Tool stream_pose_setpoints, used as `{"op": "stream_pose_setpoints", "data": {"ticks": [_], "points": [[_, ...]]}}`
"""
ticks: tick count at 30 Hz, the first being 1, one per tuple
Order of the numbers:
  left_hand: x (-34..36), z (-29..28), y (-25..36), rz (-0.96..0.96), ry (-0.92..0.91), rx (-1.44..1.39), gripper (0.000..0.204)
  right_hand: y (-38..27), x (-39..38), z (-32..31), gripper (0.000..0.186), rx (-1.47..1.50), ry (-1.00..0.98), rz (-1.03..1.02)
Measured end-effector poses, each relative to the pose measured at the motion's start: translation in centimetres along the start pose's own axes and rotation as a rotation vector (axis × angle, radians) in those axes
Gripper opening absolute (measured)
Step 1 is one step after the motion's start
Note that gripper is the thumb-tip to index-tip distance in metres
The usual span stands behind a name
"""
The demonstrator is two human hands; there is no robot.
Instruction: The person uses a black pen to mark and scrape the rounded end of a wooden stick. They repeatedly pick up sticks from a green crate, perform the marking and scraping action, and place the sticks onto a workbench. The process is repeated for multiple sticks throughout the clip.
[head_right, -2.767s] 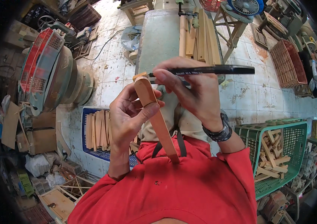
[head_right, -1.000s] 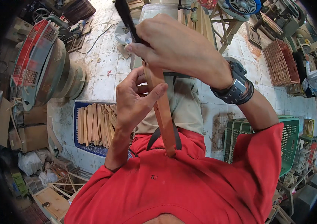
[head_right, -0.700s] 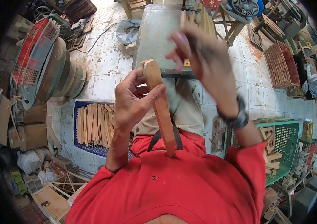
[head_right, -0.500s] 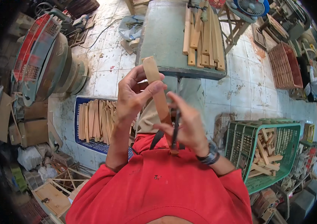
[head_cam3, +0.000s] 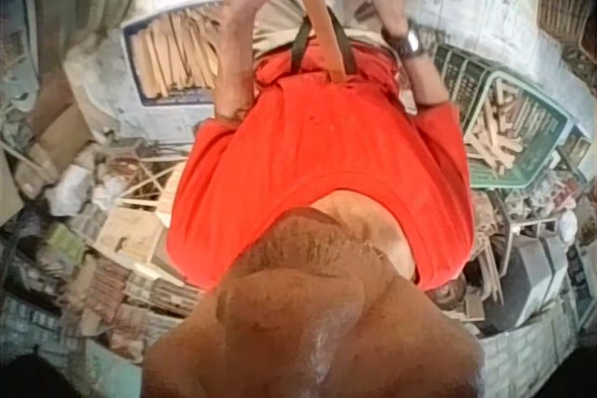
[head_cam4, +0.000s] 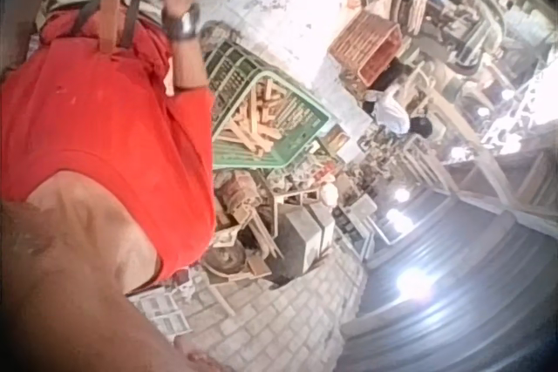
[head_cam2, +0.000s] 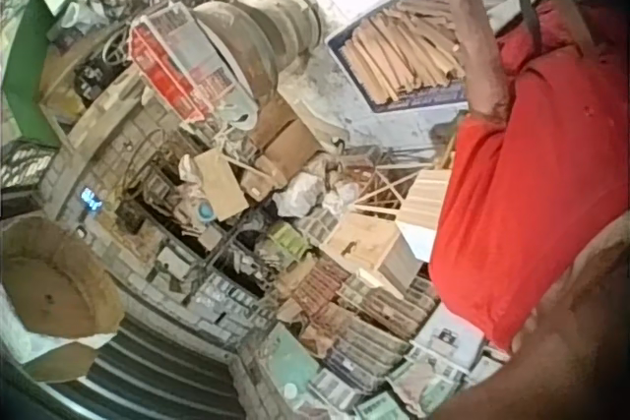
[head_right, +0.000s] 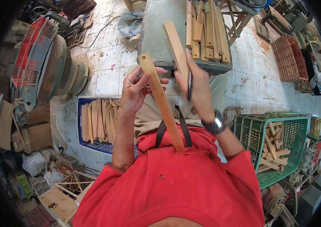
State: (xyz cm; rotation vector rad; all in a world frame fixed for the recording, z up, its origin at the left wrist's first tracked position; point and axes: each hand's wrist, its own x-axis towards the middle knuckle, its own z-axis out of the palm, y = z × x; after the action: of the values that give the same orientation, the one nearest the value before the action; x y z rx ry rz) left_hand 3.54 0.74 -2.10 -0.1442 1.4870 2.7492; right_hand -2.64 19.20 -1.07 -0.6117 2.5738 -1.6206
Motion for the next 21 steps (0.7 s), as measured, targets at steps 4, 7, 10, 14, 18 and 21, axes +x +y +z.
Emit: {"op": "stream_pose_setpoints", "data": {"ticks": [4,7,10,14,18,21], "points": [[0.8,-0.4,0.2,-0.026,-0.017,-0.008,0.040,4.0,8.3,2.0,0.059,-0.203,0.057,-0.258],[1.5,-1.0,0.3,-0.025,0.026,0.024,0.037,4.0,11.5,2.4,0.051,-0.352,0.153,-0.392],[2.9,-3.9,1.3,0.003,0.127,0.073,0.032,1.9,10.8,2.1,0.050,-0.332,0.256,-0.405],[5.7,-8.1,2.6,0.109,0.221,0.099,0.033,0.6,3.8,0.2,0.046,0.202,-0.222,0.077],[8.1,-8.6,3.2,0.071,0.280,0.072,0.031,1.5,-1.7,2.2,0.039,0.323,-0.171,0.261],[9.8,-8.1,2.5,0.015,0.262,0.040,0.029,0.8,-3.0,3.7,0.060,0.054,-0.213,0.071]]}}
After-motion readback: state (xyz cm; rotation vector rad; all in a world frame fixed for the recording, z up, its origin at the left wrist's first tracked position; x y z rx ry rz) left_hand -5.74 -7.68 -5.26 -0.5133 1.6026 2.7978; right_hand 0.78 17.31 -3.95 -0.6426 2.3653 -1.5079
